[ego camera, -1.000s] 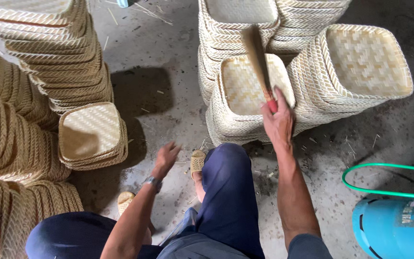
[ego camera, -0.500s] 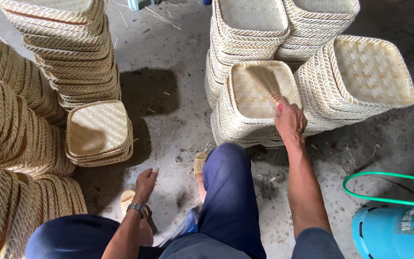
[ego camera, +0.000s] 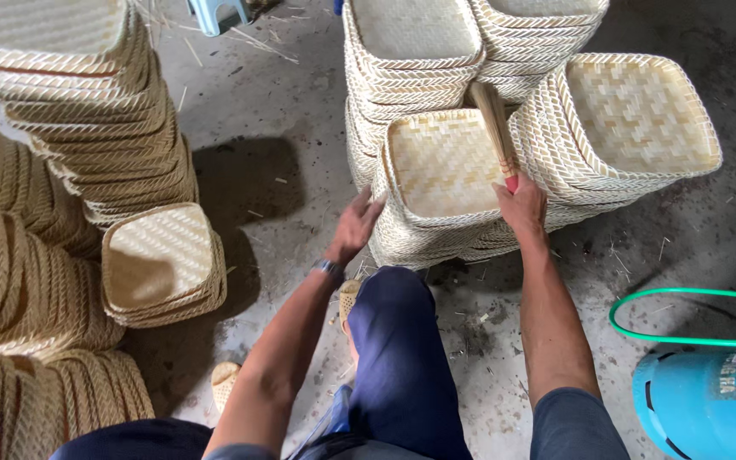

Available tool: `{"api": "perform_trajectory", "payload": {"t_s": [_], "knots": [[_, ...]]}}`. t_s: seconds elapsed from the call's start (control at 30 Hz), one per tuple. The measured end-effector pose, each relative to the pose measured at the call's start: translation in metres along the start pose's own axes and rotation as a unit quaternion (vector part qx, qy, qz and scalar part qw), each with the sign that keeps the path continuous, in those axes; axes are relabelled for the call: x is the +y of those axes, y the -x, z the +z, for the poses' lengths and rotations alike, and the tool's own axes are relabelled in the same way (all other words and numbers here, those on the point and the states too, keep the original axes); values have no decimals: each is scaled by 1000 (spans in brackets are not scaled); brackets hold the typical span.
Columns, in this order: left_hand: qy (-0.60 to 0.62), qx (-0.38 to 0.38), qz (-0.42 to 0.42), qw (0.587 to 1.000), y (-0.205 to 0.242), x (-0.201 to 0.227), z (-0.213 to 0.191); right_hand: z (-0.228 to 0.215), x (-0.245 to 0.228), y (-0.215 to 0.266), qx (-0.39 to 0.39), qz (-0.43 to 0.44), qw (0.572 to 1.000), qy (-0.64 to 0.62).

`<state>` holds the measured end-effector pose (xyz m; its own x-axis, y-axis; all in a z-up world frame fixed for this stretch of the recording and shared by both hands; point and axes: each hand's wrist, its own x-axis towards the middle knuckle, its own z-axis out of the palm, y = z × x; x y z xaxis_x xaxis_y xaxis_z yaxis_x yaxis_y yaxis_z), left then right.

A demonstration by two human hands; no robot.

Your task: The person uses a small broom to sweep the inside and outside surfaces of woven baskets one at a time, then places them onto stacks.

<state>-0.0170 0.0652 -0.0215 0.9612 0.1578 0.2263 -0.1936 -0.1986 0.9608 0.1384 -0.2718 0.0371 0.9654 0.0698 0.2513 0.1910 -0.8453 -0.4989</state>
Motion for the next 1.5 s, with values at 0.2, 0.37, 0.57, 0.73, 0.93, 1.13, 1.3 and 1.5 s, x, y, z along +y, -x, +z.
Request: {"api": "perform_trajectory", "payload": {"t_s": [0.2,0.37,0.57,0.73,0.93,1.13,1.3,1.5], "knots": [[49,-36,35,998,-43,-21,54,5,25,-9,6,-5,1000,-13],[-80,9,155,985,-36,-21,61,5,32,-11,3,-5,1000,1],[-59,33,25,997,-34,-13,72,0,27,-13,-9,7,1000,-8],[-103,49,-3,993,-38,-42,80,-5,19,-9,-24,6,1000,0],[-77,47,-44,995,-27,-53,64,-23,-17,17,31,-43,998,38],[-442,113,272,847,73,-114,-36,-51,-83,61,-2,38,999,-34],[-528,15,-90,844,170,-132,-110,-59,-160,87,-64,10,964,-257],[-350,202,-335,851,241,-139,-191,-19,-233,126,-301,-50,907,-292]]}}
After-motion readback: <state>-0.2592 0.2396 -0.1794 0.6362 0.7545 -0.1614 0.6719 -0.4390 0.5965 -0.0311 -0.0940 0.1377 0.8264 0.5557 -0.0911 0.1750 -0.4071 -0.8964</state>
